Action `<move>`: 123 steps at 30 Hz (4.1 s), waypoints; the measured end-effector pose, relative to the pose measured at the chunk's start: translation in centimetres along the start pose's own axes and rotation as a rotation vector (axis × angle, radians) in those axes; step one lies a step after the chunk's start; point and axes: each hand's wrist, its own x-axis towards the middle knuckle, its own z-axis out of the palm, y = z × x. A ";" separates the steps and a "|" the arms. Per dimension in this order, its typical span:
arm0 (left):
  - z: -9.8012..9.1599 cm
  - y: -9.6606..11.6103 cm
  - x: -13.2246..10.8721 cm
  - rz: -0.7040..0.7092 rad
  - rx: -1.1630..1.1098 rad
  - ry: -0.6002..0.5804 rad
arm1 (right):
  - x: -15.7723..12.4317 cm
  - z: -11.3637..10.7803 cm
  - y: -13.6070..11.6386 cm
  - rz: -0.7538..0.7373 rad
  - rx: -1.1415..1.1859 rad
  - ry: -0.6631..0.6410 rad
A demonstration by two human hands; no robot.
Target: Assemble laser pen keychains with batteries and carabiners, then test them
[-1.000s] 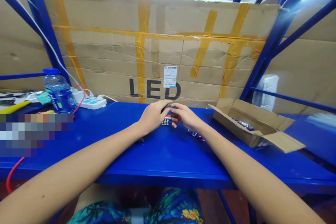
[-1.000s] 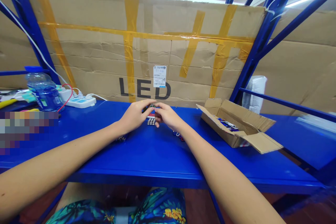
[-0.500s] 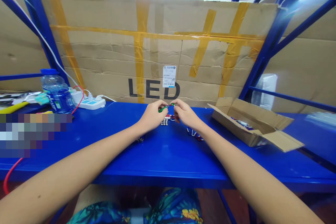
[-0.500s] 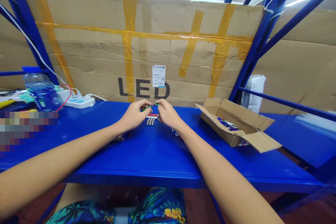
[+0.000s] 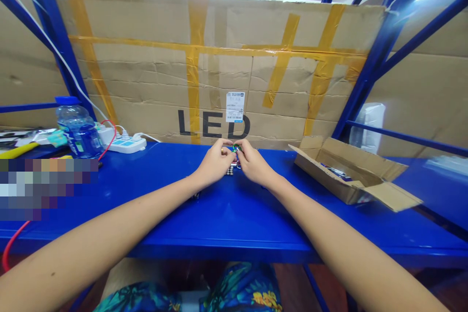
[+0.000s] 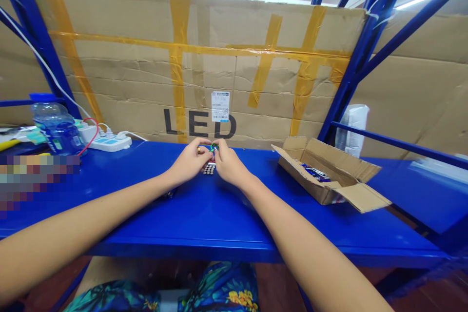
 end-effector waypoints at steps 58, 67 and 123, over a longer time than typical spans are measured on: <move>-4.4 0.3 2.3 -0.140 -0.515 -0.212 | -0.1 -3.0 -0.2 0.401 0.636 -0.465; -4.4 0.2 2.3 -0.117 -0.479 -0.243 | -0.1 -2.7 -0.4 0.373 0.625 -0.491; -3.9 -0.7 2.5 -0.191 -0.564 -0.288 | 0.0 -2.7 -0.8 0.396 0.494 -0.433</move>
